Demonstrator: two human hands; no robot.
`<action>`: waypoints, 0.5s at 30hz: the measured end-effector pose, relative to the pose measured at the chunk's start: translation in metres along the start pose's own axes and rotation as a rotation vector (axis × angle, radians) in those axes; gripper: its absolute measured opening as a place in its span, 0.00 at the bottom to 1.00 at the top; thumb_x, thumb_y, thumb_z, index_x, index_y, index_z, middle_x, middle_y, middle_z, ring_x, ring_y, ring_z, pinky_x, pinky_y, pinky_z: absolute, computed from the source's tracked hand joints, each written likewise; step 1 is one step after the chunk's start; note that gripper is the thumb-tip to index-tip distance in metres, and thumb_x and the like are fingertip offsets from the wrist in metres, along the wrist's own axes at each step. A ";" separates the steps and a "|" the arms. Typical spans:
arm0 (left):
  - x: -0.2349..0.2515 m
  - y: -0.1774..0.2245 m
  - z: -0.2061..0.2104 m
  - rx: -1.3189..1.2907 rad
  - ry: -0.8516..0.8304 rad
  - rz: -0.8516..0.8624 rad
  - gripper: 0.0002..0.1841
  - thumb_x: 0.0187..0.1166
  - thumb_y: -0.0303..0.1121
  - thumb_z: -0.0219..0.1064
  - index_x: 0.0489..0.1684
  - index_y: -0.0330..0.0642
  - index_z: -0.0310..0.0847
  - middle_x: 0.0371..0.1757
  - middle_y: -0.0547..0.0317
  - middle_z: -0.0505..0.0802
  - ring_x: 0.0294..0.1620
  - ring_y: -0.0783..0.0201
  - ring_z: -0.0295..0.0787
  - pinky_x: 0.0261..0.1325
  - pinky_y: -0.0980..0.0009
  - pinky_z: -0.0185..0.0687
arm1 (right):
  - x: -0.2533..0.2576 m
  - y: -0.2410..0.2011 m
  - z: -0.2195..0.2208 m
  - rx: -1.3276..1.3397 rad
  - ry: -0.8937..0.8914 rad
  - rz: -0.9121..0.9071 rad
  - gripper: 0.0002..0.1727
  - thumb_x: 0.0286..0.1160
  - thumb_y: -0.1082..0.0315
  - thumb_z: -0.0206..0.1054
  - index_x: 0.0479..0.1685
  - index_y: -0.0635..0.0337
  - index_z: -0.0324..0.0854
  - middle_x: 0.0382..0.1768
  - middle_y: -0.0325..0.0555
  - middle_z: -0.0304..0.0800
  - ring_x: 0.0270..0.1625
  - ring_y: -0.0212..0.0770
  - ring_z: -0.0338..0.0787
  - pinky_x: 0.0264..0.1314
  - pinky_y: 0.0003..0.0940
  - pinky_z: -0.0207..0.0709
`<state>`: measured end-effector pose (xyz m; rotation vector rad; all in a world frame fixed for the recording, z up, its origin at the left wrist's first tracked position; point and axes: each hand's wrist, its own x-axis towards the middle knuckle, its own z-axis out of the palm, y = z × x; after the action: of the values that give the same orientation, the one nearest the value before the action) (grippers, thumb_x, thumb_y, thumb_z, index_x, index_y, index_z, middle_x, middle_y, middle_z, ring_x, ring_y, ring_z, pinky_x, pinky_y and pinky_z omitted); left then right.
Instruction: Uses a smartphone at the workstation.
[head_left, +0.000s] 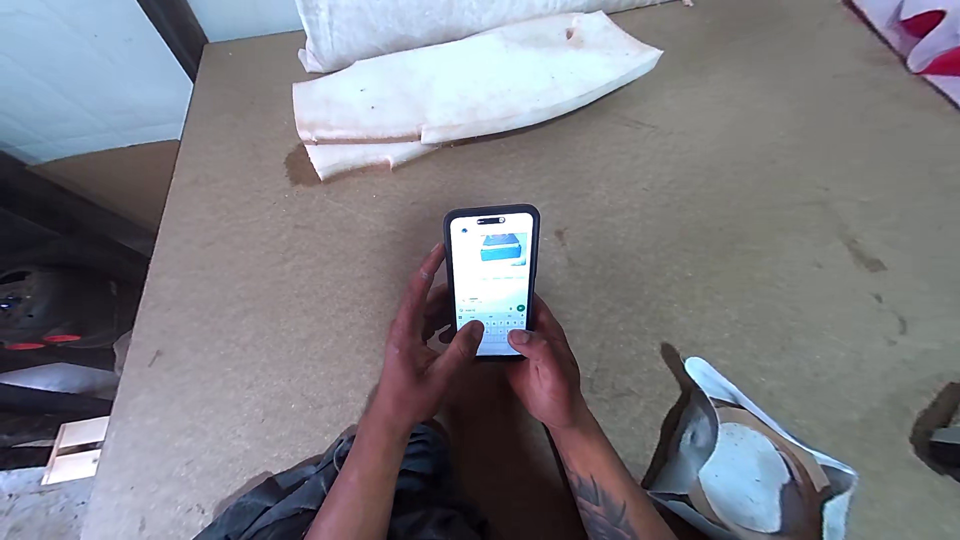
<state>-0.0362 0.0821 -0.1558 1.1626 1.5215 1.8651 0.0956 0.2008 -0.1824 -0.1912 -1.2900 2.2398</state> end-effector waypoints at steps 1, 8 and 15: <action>0.000 0.000 0.000 -0.003 -0.001 0.002 0.47 0.79 0.26 0.70 0.97 0.57 0.42 0.66 0.45 0.90 0.56 0.48 0.94 0.56 0.53 0.96 | 0.000 -0.001 0.000 0.000 0.004 0.006 0.26 0.84 0.62 0.55 0.82 0.50 0.68 0.64 0.52 0.85 0.59 0.45 0.92 0.55 0.47 0.91; -0.002 0.000 -0.003 -0.089 -0.075 0.016 0.46 0.80 0.37 0.69 0.97 0.56 0.41 0.67 0.43 0.88 0.59 0.48 0.92 0.59 0.53 0.93 | 0.001 -0.001 0.003 0.011 0.073 -0.001 0.24 0.88 0.57 0.50 0.79 0.50 0.71 0.62 0.52 0.87 0.57 0.45 0.93 0.50 0.46 0.93; -0.003 -0.001 -0.003 -0.008 -0.115 0.082 0.50 0.74 0.34 0.73 0.97 0.53 0.41 0.73 0.43 0.85 0.63 0.47 0.91 0.63 0.50 0.93 | 0.002 0.000 0.002 -0.007 0.169 -0.011 0.28 0.89 0.44 0.54 0.77 0.49 0.75 0.62 0.51 0.89 0.60 0.45 0.92 0.57 0.48 0.90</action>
<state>-0.0374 0.0787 -0.1581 1.3229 1.4220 1.8213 0.0931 0.1998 -0.1809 -0.3665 -1.2064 2.1588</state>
